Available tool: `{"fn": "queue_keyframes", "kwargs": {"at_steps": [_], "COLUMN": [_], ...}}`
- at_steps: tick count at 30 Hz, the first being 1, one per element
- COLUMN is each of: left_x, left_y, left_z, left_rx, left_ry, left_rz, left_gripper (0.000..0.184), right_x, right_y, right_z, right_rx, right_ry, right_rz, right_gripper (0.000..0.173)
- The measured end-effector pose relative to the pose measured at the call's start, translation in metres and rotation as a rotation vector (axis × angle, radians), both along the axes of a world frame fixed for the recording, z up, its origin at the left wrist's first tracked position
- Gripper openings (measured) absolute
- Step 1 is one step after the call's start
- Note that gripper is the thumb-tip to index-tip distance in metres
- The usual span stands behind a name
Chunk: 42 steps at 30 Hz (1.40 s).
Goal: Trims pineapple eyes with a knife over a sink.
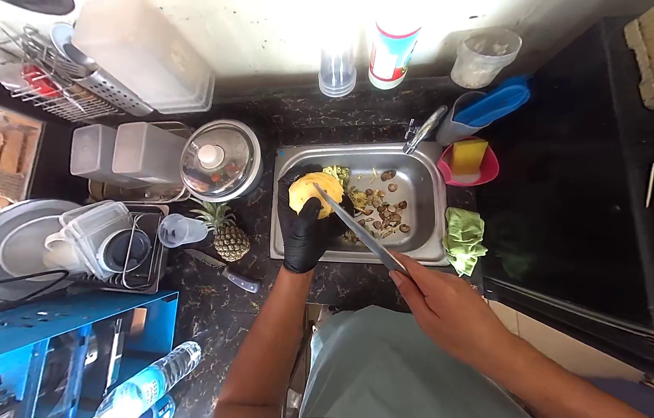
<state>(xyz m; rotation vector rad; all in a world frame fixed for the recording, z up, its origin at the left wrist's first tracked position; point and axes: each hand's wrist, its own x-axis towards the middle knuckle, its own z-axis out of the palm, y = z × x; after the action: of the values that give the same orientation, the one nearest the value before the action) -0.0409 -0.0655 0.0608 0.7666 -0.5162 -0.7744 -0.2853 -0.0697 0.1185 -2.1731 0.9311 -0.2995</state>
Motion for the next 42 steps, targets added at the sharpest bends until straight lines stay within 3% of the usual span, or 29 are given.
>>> {"fn": "queue_keyframes", "kwargs": {"at_steps": [8,11,15,21,25,28,33,38,42], "left_x": [-0.012,-0.007,-0.021,-0.033,-0.025,-0.001,0.017,0.03,0.033], "left_y": [0.004,0.004,0.01,0.009,0.007,0.009,0.006,0.007,0.011], "left_z": [0.015,-0.001,-0.009,-0.015,-0.017,-0.009,0.003,-0.001,0.004], "left_rx": [0.095,0.027,0.155,0.136,0.189,0.184,0.125,0.088,0.106], "left_ry": [-0.164,-0.121,-0.015,-0.163,-0.046,-0.096,-0.231,-0.321,-0.389], "left_rz": [0.057,0.058,0.049,0.076,0.077,-0.024,-0.218,-0.295,-0.5], "left_gripper": [0.062,0.06,0.065,0.068,0.075,0.071,0.06,0.058,0.062], "right_x": [0.012,0.013,0.017,0.025,0.021,0.003,-0.009,-0.01,-0.012], "right_y": [0.016,0.019,0.015,0.009,0.002,-0.008,-0.01,-0.011,-0.018], "right_z": [-0.002,-0.002,-0.005,-0.003,0.004,0.01,0.021,0.025,0.027], "right_rx": [-0.274,-0.253,-0.246,-0.186,-0.231,-0.139,0.254,0.352,0.464], "right_ry": [0.125,0.154,0.141,0.196,0.214,0.119,0.075,0.063,0.069], "right_rz": [-0.068,-0.058,-0.064,-0.055,-0.117,-0.109,0.026,0.064,0.108], "right_gripper": [0.042,0.044,0.042,0.044,0.045,0.041,0.041,0.04,0.038]}}
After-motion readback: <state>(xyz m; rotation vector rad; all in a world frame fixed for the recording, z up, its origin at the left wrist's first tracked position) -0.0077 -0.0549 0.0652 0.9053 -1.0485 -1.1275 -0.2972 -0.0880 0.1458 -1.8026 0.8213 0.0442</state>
